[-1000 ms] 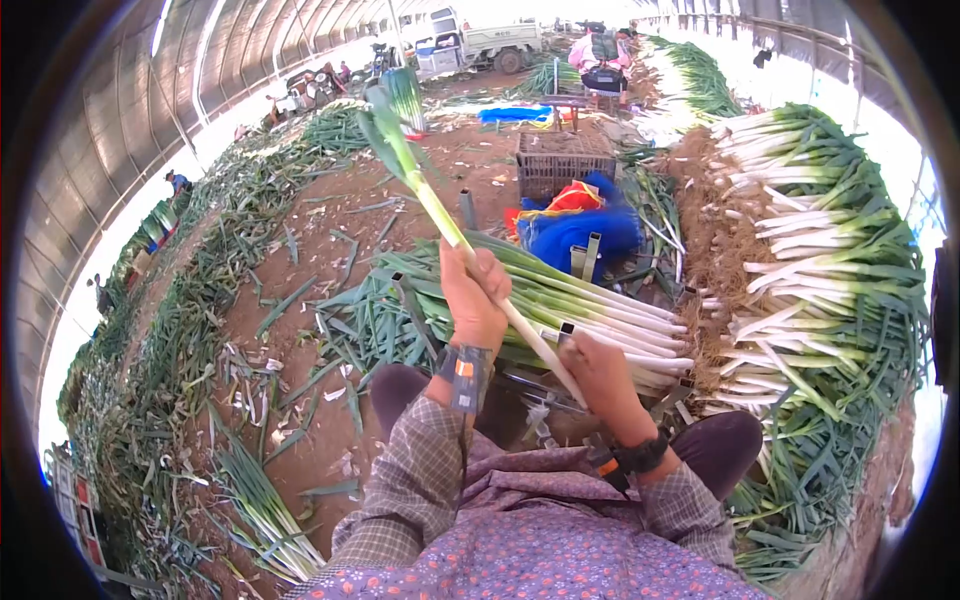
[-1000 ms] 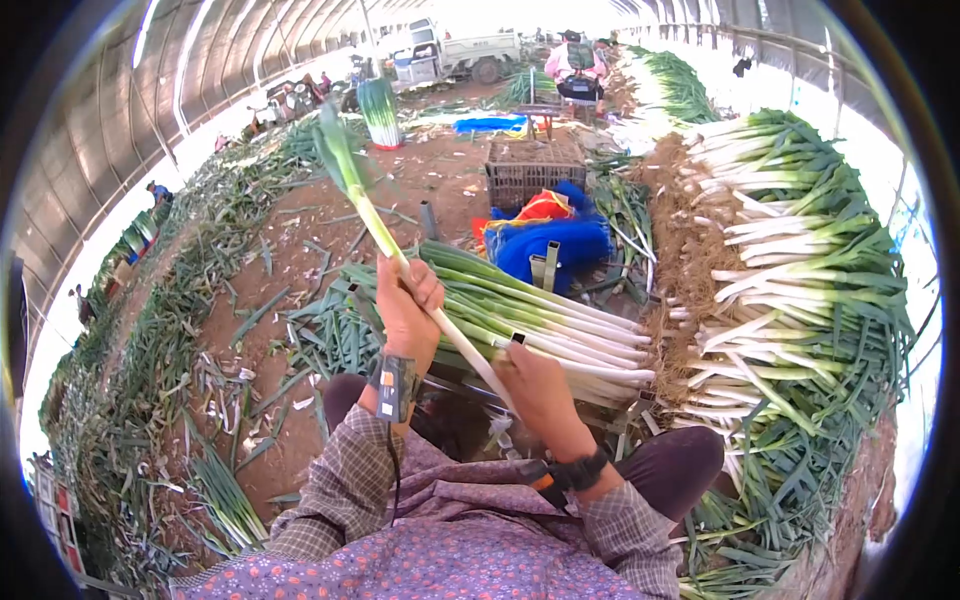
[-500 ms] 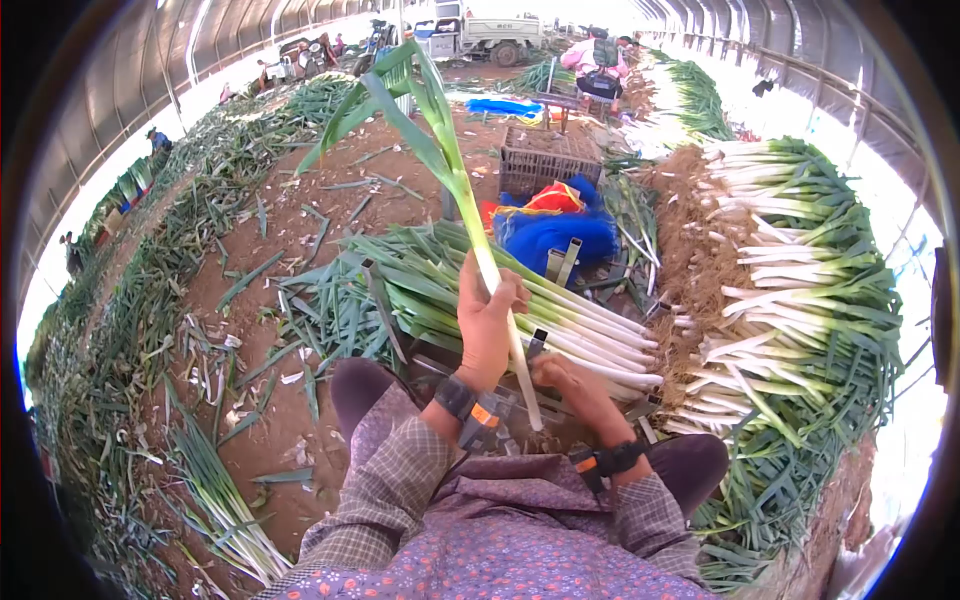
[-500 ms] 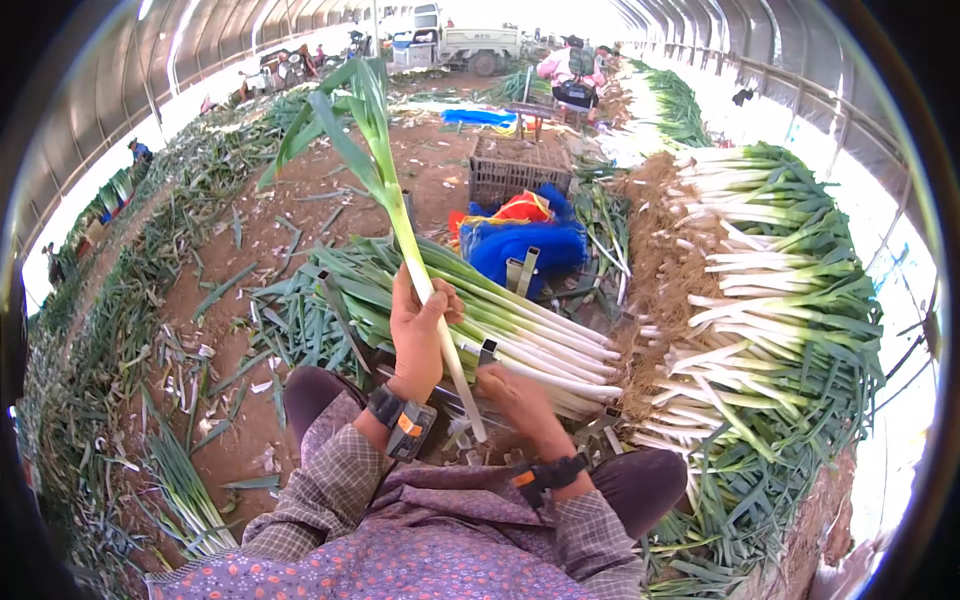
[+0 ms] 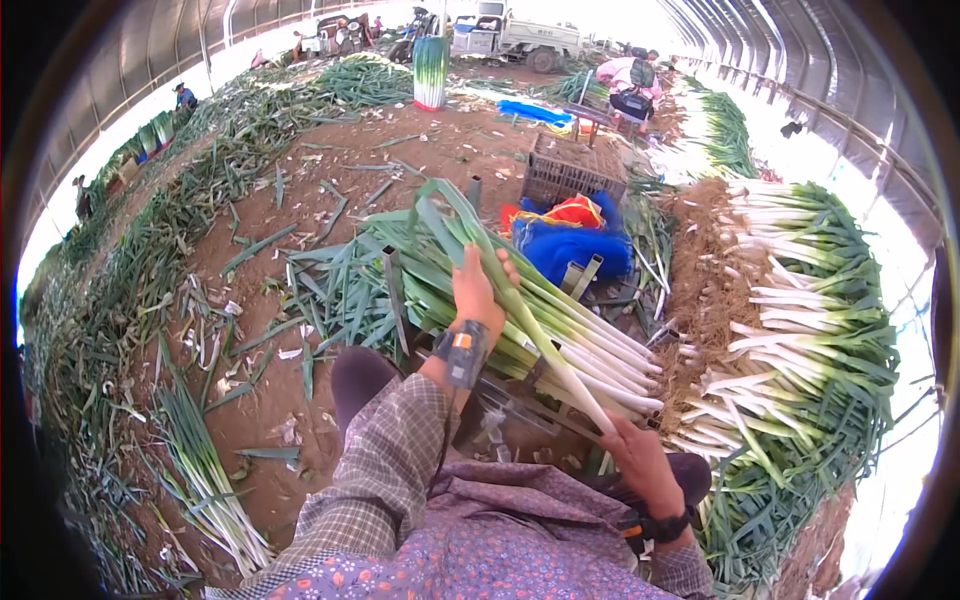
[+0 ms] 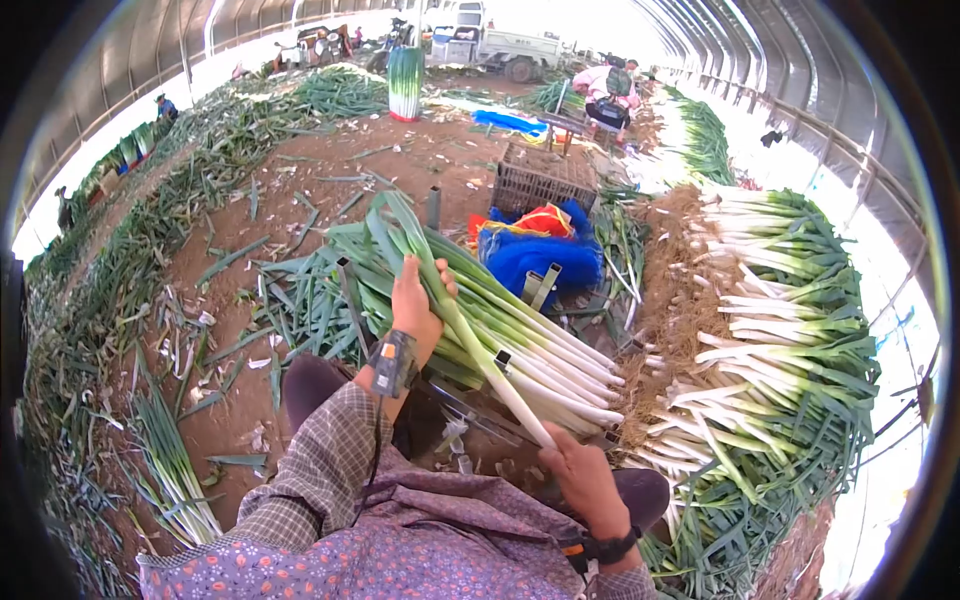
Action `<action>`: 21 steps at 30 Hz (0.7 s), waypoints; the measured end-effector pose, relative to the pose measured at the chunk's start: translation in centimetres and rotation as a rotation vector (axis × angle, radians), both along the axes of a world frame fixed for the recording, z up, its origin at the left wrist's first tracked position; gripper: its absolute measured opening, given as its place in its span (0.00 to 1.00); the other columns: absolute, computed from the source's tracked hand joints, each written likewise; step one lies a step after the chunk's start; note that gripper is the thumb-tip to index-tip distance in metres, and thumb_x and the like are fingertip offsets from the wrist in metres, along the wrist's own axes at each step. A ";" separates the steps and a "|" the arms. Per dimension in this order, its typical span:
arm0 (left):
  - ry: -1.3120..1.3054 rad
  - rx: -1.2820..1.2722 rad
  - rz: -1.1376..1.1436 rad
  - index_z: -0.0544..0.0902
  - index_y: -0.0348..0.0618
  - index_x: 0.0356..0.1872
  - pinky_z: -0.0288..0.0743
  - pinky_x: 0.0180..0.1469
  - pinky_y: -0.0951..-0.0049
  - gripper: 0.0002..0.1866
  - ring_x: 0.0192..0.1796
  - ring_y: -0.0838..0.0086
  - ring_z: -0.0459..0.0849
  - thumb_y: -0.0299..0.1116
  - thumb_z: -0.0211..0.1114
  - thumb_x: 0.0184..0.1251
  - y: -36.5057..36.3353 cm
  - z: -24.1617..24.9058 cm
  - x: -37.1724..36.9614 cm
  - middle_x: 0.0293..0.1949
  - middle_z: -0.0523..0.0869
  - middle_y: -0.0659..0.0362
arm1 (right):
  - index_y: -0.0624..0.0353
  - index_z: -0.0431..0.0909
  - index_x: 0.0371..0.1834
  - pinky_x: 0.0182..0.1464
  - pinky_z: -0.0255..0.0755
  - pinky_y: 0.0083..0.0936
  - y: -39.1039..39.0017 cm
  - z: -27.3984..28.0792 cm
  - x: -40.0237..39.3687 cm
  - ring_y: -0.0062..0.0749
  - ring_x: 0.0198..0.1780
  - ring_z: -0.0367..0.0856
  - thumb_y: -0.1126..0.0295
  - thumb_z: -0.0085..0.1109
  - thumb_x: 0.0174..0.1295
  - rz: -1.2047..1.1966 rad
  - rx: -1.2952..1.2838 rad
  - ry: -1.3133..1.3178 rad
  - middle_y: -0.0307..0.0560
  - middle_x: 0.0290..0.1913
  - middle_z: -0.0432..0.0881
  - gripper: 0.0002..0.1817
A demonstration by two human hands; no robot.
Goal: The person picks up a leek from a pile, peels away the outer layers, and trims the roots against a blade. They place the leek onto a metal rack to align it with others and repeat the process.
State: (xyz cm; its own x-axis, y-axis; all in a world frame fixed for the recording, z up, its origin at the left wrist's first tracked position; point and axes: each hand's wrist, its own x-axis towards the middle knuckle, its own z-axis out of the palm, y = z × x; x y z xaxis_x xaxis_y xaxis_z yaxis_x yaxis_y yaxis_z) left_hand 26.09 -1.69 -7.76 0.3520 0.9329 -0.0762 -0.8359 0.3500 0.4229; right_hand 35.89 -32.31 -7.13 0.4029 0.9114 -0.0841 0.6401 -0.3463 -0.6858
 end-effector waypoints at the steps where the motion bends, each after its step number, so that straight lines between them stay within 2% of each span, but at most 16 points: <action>1: 0.013 0.102 -0.025 0.70 0.41 0.45 0.76 0.34 0.69 0.14 0.32 0.69 0.79 0.42 0.50 0.76 0.6 -0.5 -0.2 0.35 0.80 0.54 | 0.60 0.75 0.50 0.33 0.72 0.35 -1.4 -0.3 1.1 0.47 0.28 0.80 0.62 0.55 0.65 0.009 -0.024 -0.009 0.58 0.31 0.80 0.15; 3: 0.003 0.072 -0.033 0.72 0.40 0.46 0.77 0.35 0.67 0.14 0.33 0.68 0.80 0.42 0.51 0.75 1.2 -0.6 -0.2 0.37 0.81 0.53 | 0.61 0.75 0.49 0.31 0.72 0.33 -3.2 -0.7 2.8 0.40 0.25 0.80 0.63 0.55 0.65 0.035 -0.063 -0.024 0.54 0.29 0.81 0.15; 6: 0.099 0.051 -0.088 0.76 0.41 0.49 0.78 0.42 0.62 0.16 0.39 0.67 0.81 0.43 0.53 0.74 1.2 -0.3 -0.7 0.42 0.82 0.56 | 0.63 0.75 0.47 0.29 0.71 0.26 -3.4 -0.7 3.4 0.26 0.26 0.80 0.65 0.55 0.66 -0.099 0.026 0.395 0.44 0.27 0.81 0.13; 7: 0.111 0.040 -0.090 0.76 0.43 0.50 0.77 0.45 0.61 0.15 0.42 0.67 0.81 0.43 0.55 0.73 1.4 -0.4 -0.3 0.43 0.82 0.57 | 0.62 0.74 0.52 0.29 0.68 0.18 -2.5 1.0 2.4 0.15 0.27 0.76 0.67 0.54 0.66 -0.128 0.077 0.521 0.36 0.25 0.77 0.15; 8: 0.124 0.029 -0.091 0.76 0.46 0.51 0.77 0.47 0.61 0.15 0.44 0.68 0.81 0.42 0.56 0.72 1.6 -0.6 -0.1 0.44 0.82 0.59 | 0.62 0.74 0.55 0.28 0.68 0.17 -1.4 1.2 2.4 0.15 0.26 0.74 0.68 0.54 0.66 -0.087 0.075 0.483 0.35 0.24 0.76 0.16; 9: 0.127 0.110 -0.107 0.76 0.46 0.53 0.75 0.49 0.62 0.18 0.47 0.69 0.80 0.47 0.55 0.73 1.4 -0.7 0.0 0.47 0.81 0.60 | 0.61 0.73 0.57 0.27 0.67 0.16 -0.5 1.2 2.5 0.15 0.25 0.73 0.69 0.54 0.65 -0.045 0.077 0.446 0.34 0.24 0.75 0.18; 12: 0.155 0.120 -0.038 0.76 0.43 0.54 0.74 0.50 0.62 0.21 0.46 0.68 0.80 0.49 0.52 0.74 2.1 -0.1 -0.7 0.48 0.81 0.61 | 0.61 0.74 0.60 0.27 0.67 0.15 0.3 0.7 3.5 0.14 0.24 0.71 0.70 0.54 0.65 0.020 0.110 0.319 0.33 0.24 0.74 0.20; 13: 0.283 0.033 0.033 0.75 0.40 0.55 0.74 0.50 0.64 0.24 0.47 0.67 0.80 0.51 0.49 0.75 3.7 -0.7 -0.9 0.48 0.81 0.57 | 0.61 0.75 0.60 0.28 0.67 0.15 0.6 0.6 3.9 0.14 0.25 0.70 0.69 0.54 0.65 0.036 0.120 0.271 0.32 0.25 0.74 0.20; 15: 0.600 0.353 0.389 0.73 0.37 0.56 0.73 0.51 0.63 0.24 0.49 0.65 0.80 0.49 0.49 0.75 6.1 -2.9 -1.5 0.48 0.81 0.54 | 0.61 0.76 0.59 0.35 0.71 0.20 0.4 2.0 4.1 0.20 0.29 0.75 0.69 0.54 0.65 0.050 0.104 0.188 0.39 0.29 0.79 0.20; 16: 0.732 0.584 0.489 0.73 0.35 0.56 0.73 0.51 0.62 0.23 0.49 0.64 0.80 0.46 0.49 0.75 9.3 -5.8 -1.6 0.48 0.80 0.51 | 0.62 0.77 0.59 0.39 0.73 0.22 0.0 2.8 4.2 0.23 0.32 0.77 0.69 0.55 0.64 0.039 0.093 0.149 0.42 0.31 0.81 0.20; 17: 0.844 0.800 0.621 0.73 0.34 0.56 0.72 0.51 0.62 0.22 0.50 0.62 0.80 0.43 0.49 0.75 12.7 -8.8 -1.6 0.49 0.80 0.48 | 0.62 0.78 0.58 0.44 0.74 0.25 0.2 3.7 4.3 0.29 0.38 0.82 0.69 0.55 0.64 0.096 0.122 0.050 0.48 0.38 0.86 0.20; 19: 1.311 1.087 0.812 0.76 0.35 0.50 0.73 0.43 0.60 0.16 0.41 0.58 0.80 0.36 0.50 0.71 14.4 -5.4 -2.7 0.41 0.82 0.49 | 0.63 0.78 0.58 0.47 0.75 0.26 0.6 4.8 5.0 0.31 0.42 0.83 0.68 0.57 0.64 0.119 0.224 -0.030 0.51 0.44 0.86 0.20; 21: 1.593 1.204 0.903 0.80 0.36 0.45 0.75 0.35 0.59 0.12 0.33 0.54 0.80 0.29 0.52 0.68 18.6 -3.6 -7.9 0.34 0.84 0.50 | 0.63 0.78 0.58 0.49 0.75 0.25 -0.2 5.7 7.0 0.32 0.44 0.84 0.66 0.58 0.64 0.081 0.262 -0.027 0.53 0.48 0.86 0.20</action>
